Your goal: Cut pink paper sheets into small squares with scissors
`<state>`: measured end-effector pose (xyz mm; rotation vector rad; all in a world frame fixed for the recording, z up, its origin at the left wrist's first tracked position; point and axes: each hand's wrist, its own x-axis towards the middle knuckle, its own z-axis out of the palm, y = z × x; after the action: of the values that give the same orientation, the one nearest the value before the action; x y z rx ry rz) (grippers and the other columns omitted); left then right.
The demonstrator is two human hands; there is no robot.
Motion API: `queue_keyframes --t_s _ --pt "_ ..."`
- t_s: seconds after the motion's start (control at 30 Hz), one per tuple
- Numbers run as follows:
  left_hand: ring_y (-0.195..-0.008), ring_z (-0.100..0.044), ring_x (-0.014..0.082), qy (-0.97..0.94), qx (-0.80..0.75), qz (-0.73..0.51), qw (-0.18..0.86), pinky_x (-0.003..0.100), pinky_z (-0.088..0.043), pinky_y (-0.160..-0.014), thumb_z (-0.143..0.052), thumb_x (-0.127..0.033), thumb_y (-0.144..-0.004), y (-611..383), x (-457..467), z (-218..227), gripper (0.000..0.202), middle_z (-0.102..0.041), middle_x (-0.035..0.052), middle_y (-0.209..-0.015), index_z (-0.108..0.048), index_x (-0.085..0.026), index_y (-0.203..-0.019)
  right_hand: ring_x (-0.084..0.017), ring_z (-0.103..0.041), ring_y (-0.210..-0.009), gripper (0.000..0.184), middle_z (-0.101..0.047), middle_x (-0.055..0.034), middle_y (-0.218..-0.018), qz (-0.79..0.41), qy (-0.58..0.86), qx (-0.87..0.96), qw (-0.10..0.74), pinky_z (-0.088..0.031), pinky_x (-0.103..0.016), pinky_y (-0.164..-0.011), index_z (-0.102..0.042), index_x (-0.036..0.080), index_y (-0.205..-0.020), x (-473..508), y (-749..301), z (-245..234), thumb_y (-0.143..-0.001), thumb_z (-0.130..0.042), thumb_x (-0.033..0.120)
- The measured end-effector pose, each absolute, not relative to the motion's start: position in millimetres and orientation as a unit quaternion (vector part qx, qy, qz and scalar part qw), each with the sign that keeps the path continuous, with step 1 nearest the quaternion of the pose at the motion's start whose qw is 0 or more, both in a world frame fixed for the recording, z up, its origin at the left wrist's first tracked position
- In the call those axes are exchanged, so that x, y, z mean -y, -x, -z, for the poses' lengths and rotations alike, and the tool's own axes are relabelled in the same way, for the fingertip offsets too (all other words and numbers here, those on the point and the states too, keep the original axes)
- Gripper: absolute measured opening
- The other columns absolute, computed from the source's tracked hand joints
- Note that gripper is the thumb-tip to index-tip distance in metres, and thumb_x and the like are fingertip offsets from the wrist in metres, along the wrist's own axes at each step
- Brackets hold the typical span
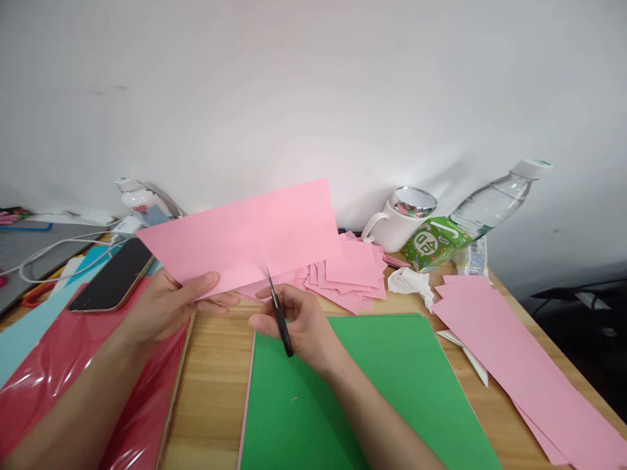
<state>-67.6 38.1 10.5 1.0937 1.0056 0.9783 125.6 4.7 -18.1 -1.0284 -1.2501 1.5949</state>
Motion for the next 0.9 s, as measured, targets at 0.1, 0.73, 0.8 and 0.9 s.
queue_keyframes --t_s 0.1,0.73,0.8,0.9 --pt "-0.069 -0.070 0.0291 -0.466 -0.440 -0.431 0.635 0.035 -0.060 -0.055 -0.072 -0.028 -0.067 67.8 -37.7 -10.0 0.025 -0.072 0.0062 -0.063 -0.068 -0.017 -0.088 -0.010 -0.045 -0.060 0.038 -0.051 0.0024 -0.069 -0.638 0.415 0.497 0.417 -0.037 -0.023 -0.057 -0.059 0.019 -0.088 -4.4 -125.7 17.4 -0.060 -0.075 0.040" --pt "-0.067 -0.070 0.0275 -0.489 -0.436 -0.429 0.622 0.032 -0.060 -0.053 -0.069 -0.029 -0.070 67.4 -37.7 -9.3 0.022 -0.072 0.0044 -0.064 -0.068 -0.018 -0.089 -0.008 -0.040 -0.054 0.036 -0.048 0.0040 -0.063 -0.616 0.448 0.498 0.414 -0.035 -0.023 -0.054 -0.060 0.018 -0.084 -4.3 -123.5 13.3 -0.059 -0.075 0.041" --pt "-0.066 -0.070 0.0273 -0.482 -0.435 -0.435 0.624 0.030 -0.059 -0.051 -0.069 -0.028 -0.069 66.9 -38.2 -9.1 0.022 -0.072 0.0048 -0.065 -0.068 -0.017 -0.088 -0.008 -0.041 -0.056 0.036 -0.049 0.0036 -0.063 -0.611 0.449 0.501 0.417 -0.036 -0.023 -0.054 -0.061 0.018 -0.084 -4.2 -123.0 13.4 -0.060 -0.075 0.041" --pt "-0.065 -0.070 0.0268 -0.478 -0.438 -0.434 0.625 0.028 -0.059 -0.050 -0.070 -0.028 -0.068 67.1 -38.8 -8.4 0.024 -0.071 0.0051 -0.064 -0.067 -0.015 -0.088 -0.008 -0.041 -0.055 0.035 -0.048 0.0039 -0.061 -0.600 0.454 0.507 0.421 -0.036 -0.022 -0.053 -0.061 0.017 -0.083 -4.4 -122.6 13.5 -0.060 -0.074 0.040"
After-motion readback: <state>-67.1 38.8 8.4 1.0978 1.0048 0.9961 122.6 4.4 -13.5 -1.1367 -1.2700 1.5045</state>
